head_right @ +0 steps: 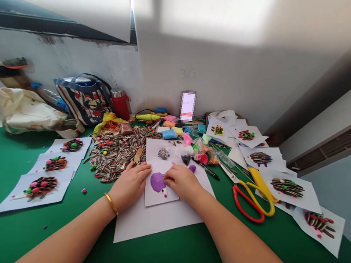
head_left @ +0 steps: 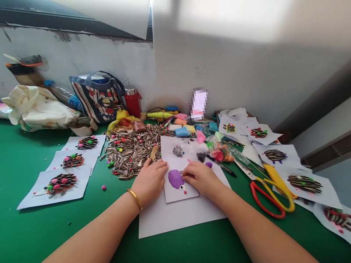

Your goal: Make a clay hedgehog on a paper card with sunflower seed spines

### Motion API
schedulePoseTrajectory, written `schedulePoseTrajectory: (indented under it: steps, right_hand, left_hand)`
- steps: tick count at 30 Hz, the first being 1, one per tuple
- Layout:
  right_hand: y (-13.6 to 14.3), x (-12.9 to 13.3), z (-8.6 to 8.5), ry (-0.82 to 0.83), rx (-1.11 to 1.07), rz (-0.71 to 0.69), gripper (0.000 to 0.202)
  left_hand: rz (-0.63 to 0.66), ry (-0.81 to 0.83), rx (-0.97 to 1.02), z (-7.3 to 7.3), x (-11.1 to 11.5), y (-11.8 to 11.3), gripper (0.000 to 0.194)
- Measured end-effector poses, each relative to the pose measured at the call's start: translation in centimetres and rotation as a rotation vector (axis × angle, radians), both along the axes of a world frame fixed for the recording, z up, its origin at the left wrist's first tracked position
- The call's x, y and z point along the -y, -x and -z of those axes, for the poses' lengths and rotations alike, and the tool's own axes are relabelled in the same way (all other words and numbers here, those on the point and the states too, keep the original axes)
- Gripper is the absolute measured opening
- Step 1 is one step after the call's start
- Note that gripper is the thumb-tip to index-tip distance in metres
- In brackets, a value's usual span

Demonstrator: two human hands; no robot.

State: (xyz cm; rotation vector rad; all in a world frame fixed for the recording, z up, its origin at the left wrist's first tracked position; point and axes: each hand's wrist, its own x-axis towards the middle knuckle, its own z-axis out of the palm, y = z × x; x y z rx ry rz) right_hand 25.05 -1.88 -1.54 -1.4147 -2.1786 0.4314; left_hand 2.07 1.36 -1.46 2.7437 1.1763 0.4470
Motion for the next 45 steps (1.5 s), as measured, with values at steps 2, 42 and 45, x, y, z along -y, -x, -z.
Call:
schedulePoseTrajectory:
  steps: [2,42,45]
  right_hand:
    - [0.1,0.0,0.0,0.004,0.013,0.005,0.008]
    - [-1.3,1.5,-2.5,-0.058,0.249,-0.136,0.032]
    - [-1.2,1.5,-2.6,-0.044,0.28,-0.16,0.034]
  left_hand:
    - [0.0,-0.002,0.001,0.0,0.0,0.0,0.039]
    - [-0.01,0.024,-0.004,-0.2,0.2,0.0,0.04]
    - [-0.006,0.021,0.0,-0.2,0.2,0.0,0.038]
